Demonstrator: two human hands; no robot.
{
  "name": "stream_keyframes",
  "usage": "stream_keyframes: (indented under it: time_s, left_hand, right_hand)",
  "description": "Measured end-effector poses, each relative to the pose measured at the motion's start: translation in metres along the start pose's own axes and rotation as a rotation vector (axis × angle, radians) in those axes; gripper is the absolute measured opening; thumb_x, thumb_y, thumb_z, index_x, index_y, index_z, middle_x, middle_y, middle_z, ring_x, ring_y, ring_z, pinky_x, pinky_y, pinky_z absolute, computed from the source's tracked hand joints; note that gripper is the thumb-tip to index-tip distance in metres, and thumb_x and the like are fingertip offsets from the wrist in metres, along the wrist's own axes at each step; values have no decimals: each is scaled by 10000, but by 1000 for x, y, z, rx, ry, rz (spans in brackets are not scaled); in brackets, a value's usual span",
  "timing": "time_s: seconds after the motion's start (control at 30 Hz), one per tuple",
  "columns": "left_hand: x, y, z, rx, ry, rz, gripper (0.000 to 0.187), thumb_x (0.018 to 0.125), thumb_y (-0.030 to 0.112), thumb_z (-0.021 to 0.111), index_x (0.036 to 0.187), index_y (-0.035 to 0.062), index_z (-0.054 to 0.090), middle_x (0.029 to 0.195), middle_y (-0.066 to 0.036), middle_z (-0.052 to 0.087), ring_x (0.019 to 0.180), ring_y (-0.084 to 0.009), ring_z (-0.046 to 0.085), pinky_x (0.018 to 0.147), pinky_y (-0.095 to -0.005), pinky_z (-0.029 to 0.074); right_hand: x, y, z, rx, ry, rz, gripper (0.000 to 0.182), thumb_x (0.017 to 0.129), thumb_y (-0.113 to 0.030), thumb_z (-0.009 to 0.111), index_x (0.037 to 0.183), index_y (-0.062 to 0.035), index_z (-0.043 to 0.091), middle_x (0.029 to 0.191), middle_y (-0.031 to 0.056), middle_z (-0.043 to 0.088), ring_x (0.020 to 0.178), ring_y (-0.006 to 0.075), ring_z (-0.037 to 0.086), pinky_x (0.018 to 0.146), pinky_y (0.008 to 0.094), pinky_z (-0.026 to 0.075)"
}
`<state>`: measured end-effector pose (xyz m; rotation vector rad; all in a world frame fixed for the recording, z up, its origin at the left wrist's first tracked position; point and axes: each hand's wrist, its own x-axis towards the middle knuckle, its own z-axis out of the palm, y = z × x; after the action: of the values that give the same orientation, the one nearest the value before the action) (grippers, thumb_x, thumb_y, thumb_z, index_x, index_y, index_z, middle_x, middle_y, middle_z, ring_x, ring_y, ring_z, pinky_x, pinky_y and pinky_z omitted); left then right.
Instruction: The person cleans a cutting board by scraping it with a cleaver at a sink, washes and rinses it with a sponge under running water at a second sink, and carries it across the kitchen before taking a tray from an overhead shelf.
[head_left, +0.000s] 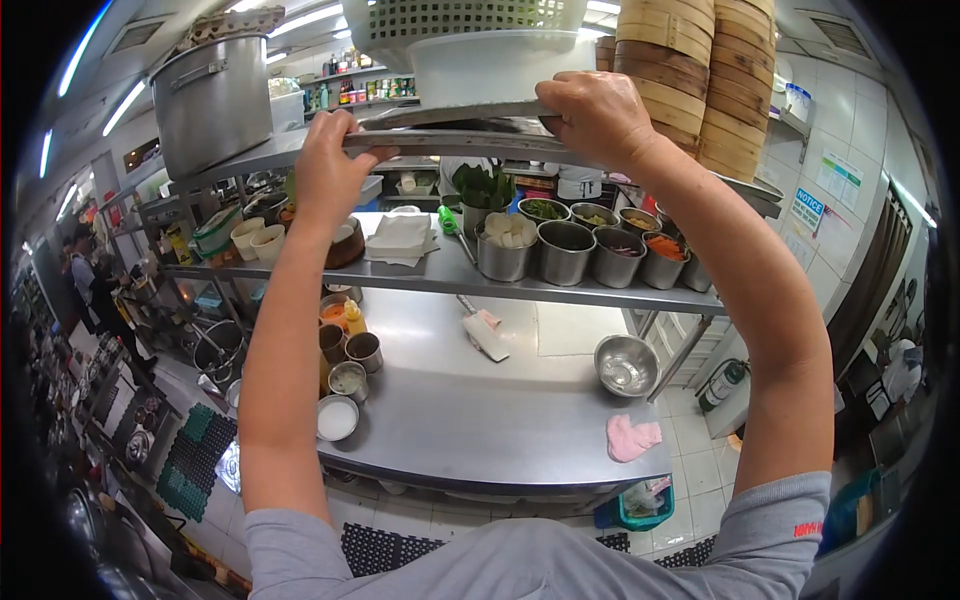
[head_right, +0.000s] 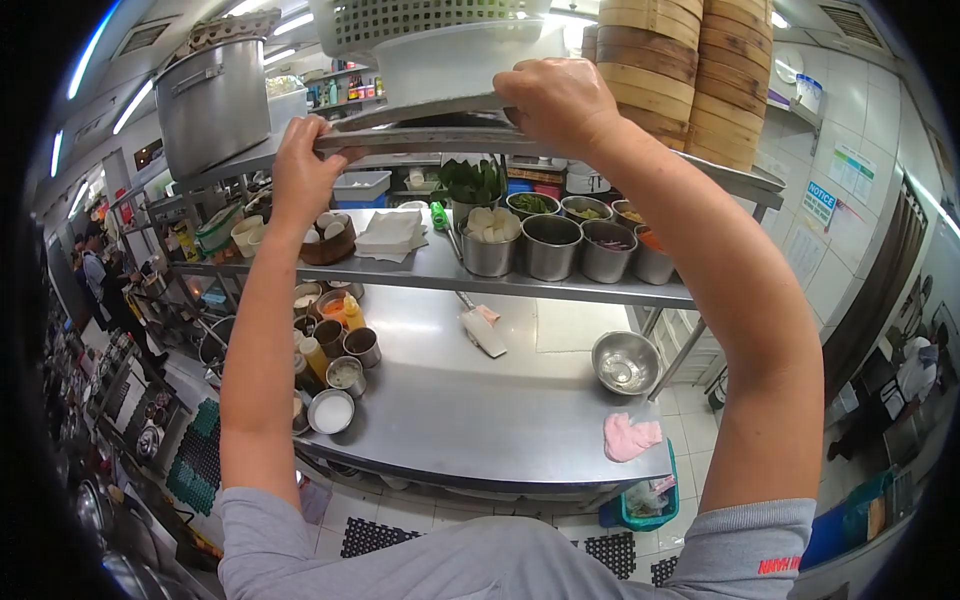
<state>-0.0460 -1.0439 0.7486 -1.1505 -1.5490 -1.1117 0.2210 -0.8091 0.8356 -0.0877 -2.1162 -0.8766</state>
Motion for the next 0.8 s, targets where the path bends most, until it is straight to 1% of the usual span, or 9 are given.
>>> stream_keyframes:
  time_s: [0.17,0.27,0.33,0.43,0.57,0.63,0.7,0.73,0.8]
  left_hand:
    - [8,-30,-43,21,11,11,476,768,191,946,1027,-10,602,1013,-156,619,933,-397,628,837,-475,520]
    - [12,-50,-84,108,33,97,445,798,162,944,1013,0,589,982,-118,598,901,-321,640,814,-416,524]
    - [11,-59,-117,1,7,-64,408,854,134,926,1006,24,564,945,-57,549,862,-205,635,790,-347,523]
    - [3,-96,-160,-115,9,-28,383,896,94,900,1029,50,543,976,-7,559,892,-120,635,795,-301,531]
    - [-22,-137,-239,-156,0,-257,365,916,58,865,1114,74,559,1099,-17,626,963,-135,668,842,-304,557]
    - [-37,-146,-276,-75,30,-60,360,935,88,863,1162,101,584,1101,-10,611,1014,-136,632,897,-308,540]
    - [-52,-135,-312,-67,126,-165,341,955,182,866,1143,104,592,1138,12,605,1025,-135,609,929,-305,527]
    - [-60,-135,-334,119,127,-144,318,978,213,846,1138,95,597,1149,13,608,1055,-137,610,967,-313,519]
    - [-78,-124,-366,172,186,-100,389,1098,393,691,1230,30,644,1234,-25,637,1159,-151,618,1053,-338,496]
  right_hand:
    - [-5,-1,-8,23,31,25,172,837,-197,792,969,-131,703,925,80,736,924,364,751,786,521,600]
    - [-6,-1,-2,36,90,4,166,845,-226,790,956,-137,703,917,74,738,912,354,753,769,520,599]
    - [-6,1,5,40,97,1,163,847,-232,788,948,-138,702,909,75,738,904,354,754,762,520,599]
    - [-7,-4,9,46,84,35,153,851,-238,784,931,-138,699,896,75,740,889,354,756,752,518,599]
    - [-14,-11,18,49,97,103,138,858,-233,776,913,-135,697,892,78,750,881,354,760,747,518,599]
    - [-16,-12,27,70,122,94,130,861,-232,773,913,-137,702,899,80,755,883,356,761,747,520,600]
    - [-16,-14,30,90,143,95,122,865,-231,771,913,-139,707,906,83,761,884,358,762,747,521,600]
    - [-16,-17,30,94,134,106,111,865,-227,767,911,-142,712,912,83,764,886,359,763,746,518,601]
    - [-14,-23,36,88,120,110,70,871,-208,753,911,-154,735,918,77,774,890,353,769,744,501,608]
